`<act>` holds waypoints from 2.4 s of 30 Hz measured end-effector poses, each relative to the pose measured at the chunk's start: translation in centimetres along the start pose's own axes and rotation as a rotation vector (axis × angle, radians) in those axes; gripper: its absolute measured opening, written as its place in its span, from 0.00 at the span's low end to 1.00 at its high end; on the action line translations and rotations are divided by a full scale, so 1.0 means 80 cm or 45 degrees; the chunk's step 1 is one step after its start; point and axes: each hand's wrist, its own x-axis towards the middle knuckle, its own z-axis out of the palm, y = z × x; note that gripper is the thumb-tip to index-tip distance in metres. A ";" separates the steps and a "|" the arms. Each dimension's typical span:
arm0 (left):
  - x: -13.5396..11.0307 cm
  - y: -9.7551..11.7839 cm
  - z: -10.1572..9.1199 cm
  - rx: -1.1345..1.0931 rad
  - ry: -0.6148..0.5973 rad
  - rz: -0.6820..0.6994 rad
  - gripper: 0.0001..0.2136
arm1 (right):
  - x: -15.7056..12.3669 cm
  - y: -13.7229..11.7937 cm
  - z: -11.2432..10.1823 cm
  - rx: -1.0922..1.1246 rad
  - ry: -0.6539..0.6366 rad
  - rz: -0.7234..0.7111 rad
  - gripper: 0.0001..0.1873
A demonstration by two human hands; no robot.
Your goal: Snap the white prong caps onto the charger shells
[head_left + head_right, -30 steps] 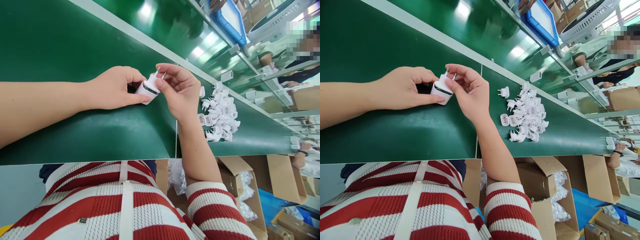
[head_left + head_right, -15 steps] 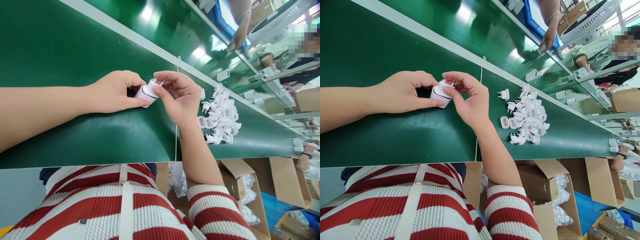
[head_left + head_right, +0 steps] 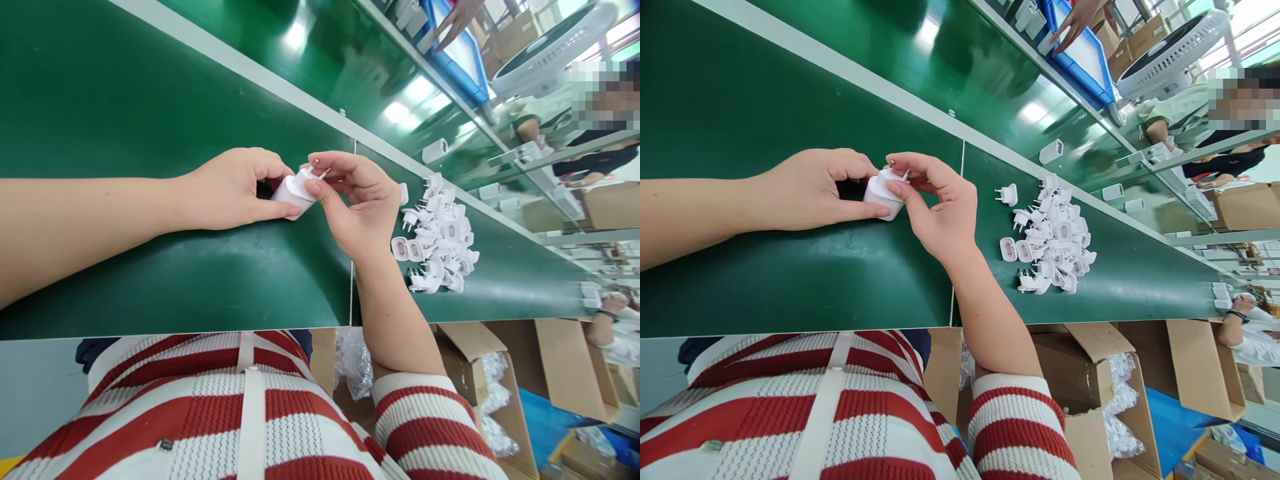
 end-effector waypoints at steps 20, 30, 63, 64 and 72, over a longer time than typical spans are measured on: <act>-0.002 -0.002 -0.004 0.033 -0.041 0.024 0.17 | 0.004 -0.041 0.001 -0.509 0.000 -0.180 0.10; -0.006 -0.009 -0.001 -0.076 -0.077 0.106 0.20 | 0.005 -0.057 -0.010 -0.591 -0.196 -0.252 0.11; -0.009 -0.007 0.005 -0.046 0.039 0.070 0.14 | -0.010 -0.048 0.008 -0.490 -0.079 -0.174 0.11; -0.009 -0.007 0.005 -0.051 0.035 0.054 0.14 | -0.008 -0.046 0.009 -0.491 -0.077 -0.166 0.11; -0.013 0.010 0.003 -0.036 0.045 -0.024 0.14 | -0.009 -0.043 0.011 -0.610 -0.048 -0.225 0.12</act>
